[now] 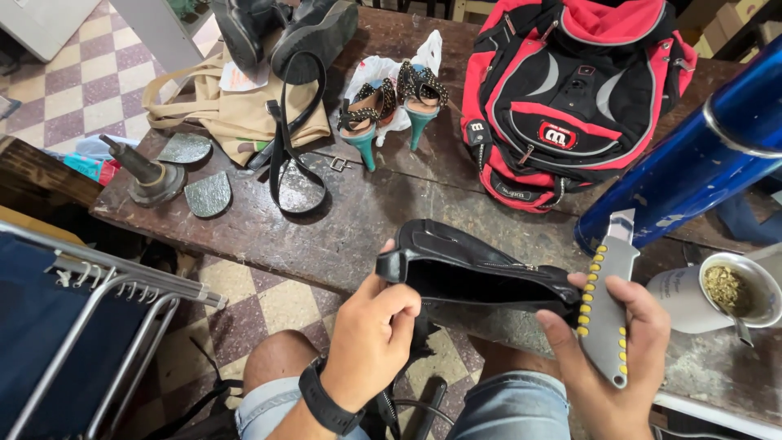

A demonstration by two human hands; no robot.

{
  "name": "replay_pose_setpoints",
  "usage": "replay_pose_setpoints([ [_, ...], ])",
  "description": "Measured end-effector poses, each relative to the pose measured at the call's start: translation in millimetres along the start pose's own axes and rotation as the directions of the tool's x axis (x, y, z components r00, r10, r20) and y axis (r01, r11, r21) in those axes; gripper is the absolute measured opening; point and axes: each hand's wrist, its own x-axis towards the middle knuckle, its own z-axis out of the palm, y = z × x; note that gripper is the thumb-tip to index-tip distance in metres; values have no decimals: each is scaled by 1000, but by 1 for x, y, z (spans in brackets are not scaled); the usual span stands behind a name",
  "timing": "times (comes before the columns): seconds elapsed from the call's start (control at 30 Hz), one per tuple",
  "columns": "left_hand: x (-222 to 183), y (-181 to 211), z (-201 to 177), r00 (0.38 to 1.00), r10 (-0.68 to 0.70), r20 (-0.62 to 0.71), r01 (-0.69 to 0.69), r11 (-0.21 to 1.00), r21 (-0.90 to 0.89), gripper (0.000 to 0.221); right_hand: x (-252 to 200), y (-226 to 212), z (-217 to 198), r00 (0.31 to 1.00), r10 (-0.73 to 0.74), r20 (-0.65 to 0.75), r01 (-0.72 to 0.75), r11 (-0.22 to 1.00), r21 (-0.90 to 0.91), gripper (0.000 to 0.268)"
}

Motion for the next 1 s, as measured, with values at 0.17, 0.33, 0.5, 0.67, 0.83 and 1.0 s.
replay_pose_setpoints([
  [0.17, 19, 1, -4, 1000, -22, 21, 22, 999, -39, 28, 26, -4, 2, 992, -120, 42, 123, 990, -63, 67],
  [0.33, 73, 1, -19, 997, 72, -13, -72, 997, 38, 24, 68, -5, 28, 993, -116, 22, 116, 993, -30, 61],
  [0.5, 119, -23, -30, 993, -49, -104, 55, 997, 61, 22, 111, 32, 55, 976, -215, -28, 217, 972, 94, 64],
  [0.67, 104, -10, -41, 983, -159, -91, 158, 987, -24, 48, 111, 43, 64, 992, -105, -75, 98, 991, -89, 66],
  [0.83, 92, 25, -51, 986, -162, 40, 167, 958, -231, 47, 88, 38, 52, 955, -268, -127, 238, 948, -211, 62],
  [1.0, 93, 65, -58, 984, -110, 140, 152, 931, -332, 38, 26, 34, 40, 825, -560, -78, 541, 822, -179, 59],
])
